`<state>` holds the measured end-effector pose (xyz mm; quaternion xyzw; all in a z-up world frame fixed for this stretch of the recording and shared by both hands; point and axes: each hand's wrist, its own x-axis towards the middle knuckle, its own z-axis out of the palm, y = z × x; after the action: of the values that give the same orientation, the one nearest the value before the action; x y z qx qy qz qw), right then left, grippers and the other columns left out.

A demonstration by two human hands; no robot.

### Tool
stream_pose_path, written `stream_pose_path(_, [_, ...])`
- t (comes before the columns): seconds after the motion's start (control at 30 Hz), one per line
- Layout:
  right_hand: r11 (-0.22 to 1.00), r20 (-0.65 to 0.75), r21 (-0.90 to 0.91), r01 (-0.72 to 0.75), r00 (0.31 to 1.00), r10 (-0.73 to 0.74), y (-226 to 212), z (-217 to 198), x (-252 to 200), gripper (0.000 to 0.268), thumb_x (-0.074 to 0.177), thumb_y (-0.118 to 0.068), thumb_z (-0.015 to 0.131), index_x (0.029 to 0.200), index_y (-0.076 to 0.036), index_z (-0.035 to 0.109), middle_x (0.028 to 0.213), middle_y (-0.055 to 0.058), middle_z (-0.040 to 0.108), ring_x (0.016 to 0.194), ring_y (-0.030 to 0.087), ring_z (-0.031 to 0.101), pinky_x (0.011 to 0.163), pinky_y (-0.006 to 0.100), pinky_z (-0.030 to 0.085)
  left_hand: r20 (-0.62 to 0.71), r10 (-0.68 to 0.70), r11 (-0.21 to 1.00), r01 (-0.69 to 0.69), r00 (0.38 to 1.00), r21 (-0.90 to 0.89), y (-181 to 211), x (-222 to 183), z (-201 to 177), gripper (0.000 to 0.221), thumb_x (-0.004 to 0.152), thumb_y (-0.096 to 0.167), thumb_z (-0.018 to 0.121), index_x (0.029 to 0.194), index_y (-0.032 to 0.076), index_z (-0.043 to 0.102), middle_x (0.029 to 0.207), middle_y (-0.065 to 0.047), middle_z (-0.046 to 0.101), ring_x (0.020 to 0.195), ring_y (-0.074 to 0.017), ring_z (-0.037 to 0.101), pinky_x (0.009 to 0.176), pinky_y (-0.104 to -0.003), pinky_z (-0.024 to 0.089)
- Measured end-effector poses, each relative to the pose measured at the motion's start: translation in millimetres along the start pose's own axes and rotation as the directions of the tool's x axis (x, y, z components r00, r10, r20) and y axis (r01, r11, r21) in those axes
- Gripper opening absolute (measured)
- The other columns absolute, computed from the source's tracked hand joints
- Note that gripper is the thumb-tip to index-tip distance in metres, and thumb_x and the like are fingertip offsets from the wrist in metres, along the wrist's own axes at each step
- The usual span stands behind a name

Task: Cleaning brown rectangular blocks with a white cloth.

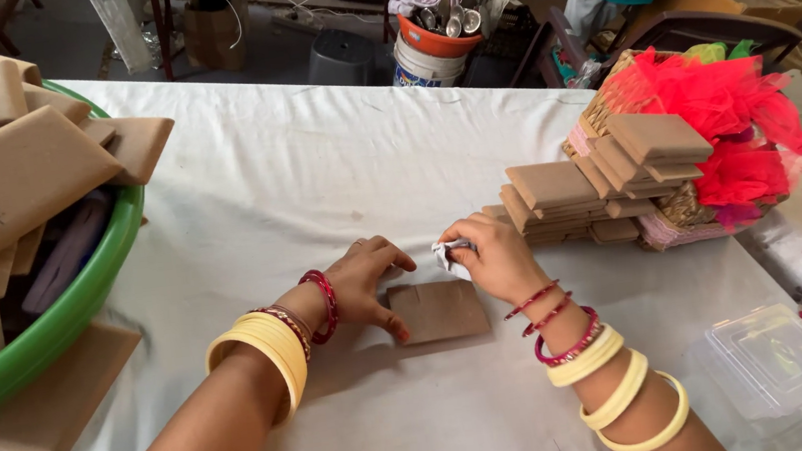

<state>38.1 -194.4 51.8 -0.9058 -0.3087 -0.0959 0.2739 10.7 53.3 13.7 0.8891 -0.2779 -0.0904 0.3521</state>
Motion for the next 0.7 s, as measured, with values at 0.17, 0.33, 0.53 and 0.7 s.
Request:
stream_pose_path(0.17, [0.988, 0.254, 0.061, 0.143, 0.955, -0.154, -53, -18, -16, 0.016, 0.08, -0.005, 0.073, 0.095, -0.01, 0.076, 0.091, 0.007, 0.07, 0.086, 0.025, 0.069, 0.075, 0.036, 0.055, 0.012, -0.014, 0.997, 0.013, 1.0, 0.079, -2, 3, 7, 0.1, 0.05, 0.047, 0.097, 0.136, 0.015, 0.056, 0.139, -0.008, 0.05, 0.137, -0.0308, 0.039, 0.114, -0.04, 0.038])
stream_pose_path(0.33, [0.941, 0.268, -0.033, 0.338, 0.91, -0.317, -56, 14, -21, 0.012, 0.076, 0.0, 0.069, 0.084, -0.007, 0.073, 0.085, 0.007, 0.067, 0.088, 0.029, 0.064, 0.078, 0.04, 0.053, -0.009, -0.019, 0.999, 0.02, 1.0, 0.049, -3, 4, 8, 0.117, 0.047, 0.045, 0.099, 0.145, 0.013, 0.044, 0.14, -0.009, 0.049, 0.136, -0.031, 0.04, 0.114, -0.04, 0.037])
stream_pose_path(0.53, [0.936, 0.116, -0.142, 0.322, 0.945, -0.307, -42, 34, -7, 0.017, 0.079, 0.004, 0.059, 0.084, -0.006, 0.072, 0.087, 0.008, 0.067, 0.084, 0.031, 0.061, 0.076, 0.041, 0.052, -0.006, -0.025, 0.998, 0.025, 1.0, 0.054, -1, 5, 8, 0.127, 0.046, 0.046, 0.099, 0.152, 0.016, 0.035, 0.141, -0.009, 0.049, 0.136, -0.0326, 0.039, 0.114, -0.043, 0.036])
stream_pose_path(0.7, [0.965, -0.086, -0.048, 0.257, 0.962, -0.26, -18, 52, -1, 0.024, 0.083, 0.008, 0.057, 0.097, -0.003, 0.073, 0.097, 0.011, 0.07, 0.091, 0.032, 0.065, 0.08, 0.04, 0.055, -0.032, 0.015, 0.997, -0.013, 0.999, 0.074, -6, 5, 10, 0.138, 0.046, 0.049, 0.099, 0.157, 0.012, 0.025, 0.143, -0.012, 0.047, 0.137, -0.0348, 0.038, 0.114, -0.045, 0.036])
